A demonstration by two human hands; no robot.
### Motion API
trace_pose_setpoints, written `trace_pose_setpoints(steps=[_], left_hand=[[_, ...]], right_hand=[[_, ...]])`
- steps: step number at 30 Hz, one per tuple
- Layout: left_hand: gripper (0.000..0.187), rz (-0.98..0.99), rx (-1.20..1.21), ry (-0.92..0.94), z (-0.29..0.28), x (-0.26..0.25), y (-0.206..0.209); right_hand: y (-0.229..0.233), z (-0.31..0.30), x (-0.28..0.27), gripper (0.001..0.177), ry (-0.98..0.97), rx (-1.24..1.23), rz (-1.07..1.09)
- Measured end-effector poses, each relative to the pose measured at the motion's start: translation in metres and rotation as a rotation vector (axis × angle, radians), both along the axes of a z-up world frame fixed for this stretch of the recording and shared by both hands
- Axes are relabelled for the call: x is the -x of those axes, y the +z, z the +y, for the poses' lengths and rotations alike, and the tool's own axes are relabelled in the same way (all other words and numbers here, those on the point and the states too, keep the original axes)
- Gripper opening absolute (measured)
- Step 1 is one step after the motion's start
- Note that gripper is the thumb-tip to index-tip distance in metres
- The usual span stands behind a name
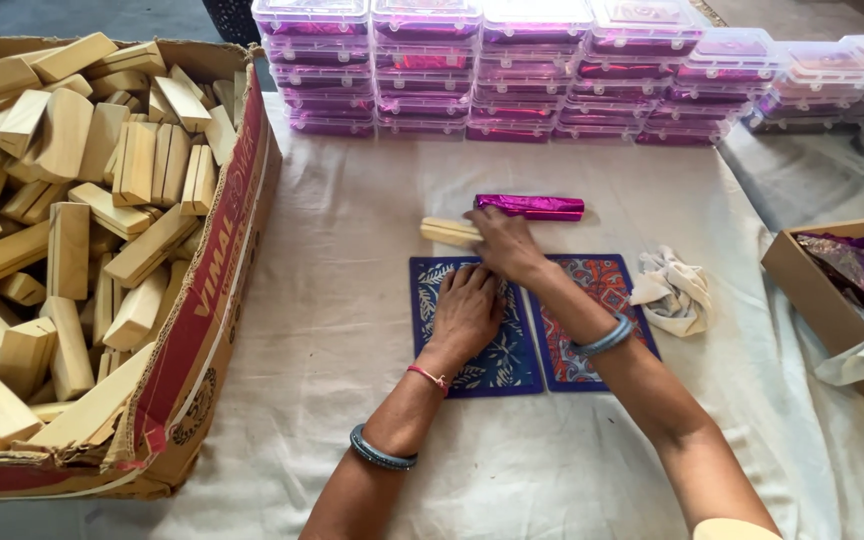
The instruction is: The person wraps small wooden blocks in shiny metallic foil. They place a block on a sheet of foil, fold the foil around it to form a neat rectangular package, and set the wrapped item aside. The process is repeated with additional blocks and foil sheets.
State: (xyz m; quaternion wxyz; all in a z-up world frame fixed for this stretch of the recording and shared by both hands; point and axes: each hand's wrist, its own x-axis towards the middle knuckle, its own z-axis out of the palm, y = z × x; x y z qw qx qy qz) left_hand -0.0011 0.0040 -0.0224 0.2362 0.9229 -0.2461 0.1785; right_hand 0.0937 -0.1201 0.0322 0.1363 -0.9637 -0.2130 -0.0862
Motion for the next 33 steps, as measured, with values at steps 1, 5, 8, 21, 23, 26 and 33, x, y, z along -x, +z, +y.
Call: trace_pose_setpoints(steps=[1,5,8,21,23,26,33], left_hand=[[0.042,-0.001,-0.001,0.001,0.0,-0.001,-0.002],[0.049,-0.02,0.006,0.006,0.0,0.0,-0.001],[0.05,0.008,-0.026,0.008,0.0,-0.001,-0.001],[0.047,0.003,-0.125,-0.003,0.001,0.001,-0.012],[0.049,0.027,-0.168,-0.013,0.005,0.009,-0.004],[0.05,0.14,-0.262,-0.094,0.018,0.029,0.026],[0.036,0.098,-0.353,-0.015,0.104,0.119,0.178]], right_hand=[[-0.004,-0.011,0.001,0.046,0.001,-0.001,-0.001],[-0.026,-0.065,0.011,0.037,-0.12,-0.176,-0.064],[-0.036,-0.104,0.029,0.033,-0.101,-0.287,-0.091],[-0.053,-0.124,0.066,0.044,-0.034,-0.082,-0.277],[-0.037,-0.113,0.076,0.04,-0.063,-0.091,-0.228],[-0.032,-0.112,0.079,0.034,-0.076,-0.152,-0.211],[-0.039,-0.117,0.078,0.033,0.04,-0.308,-0.266]])
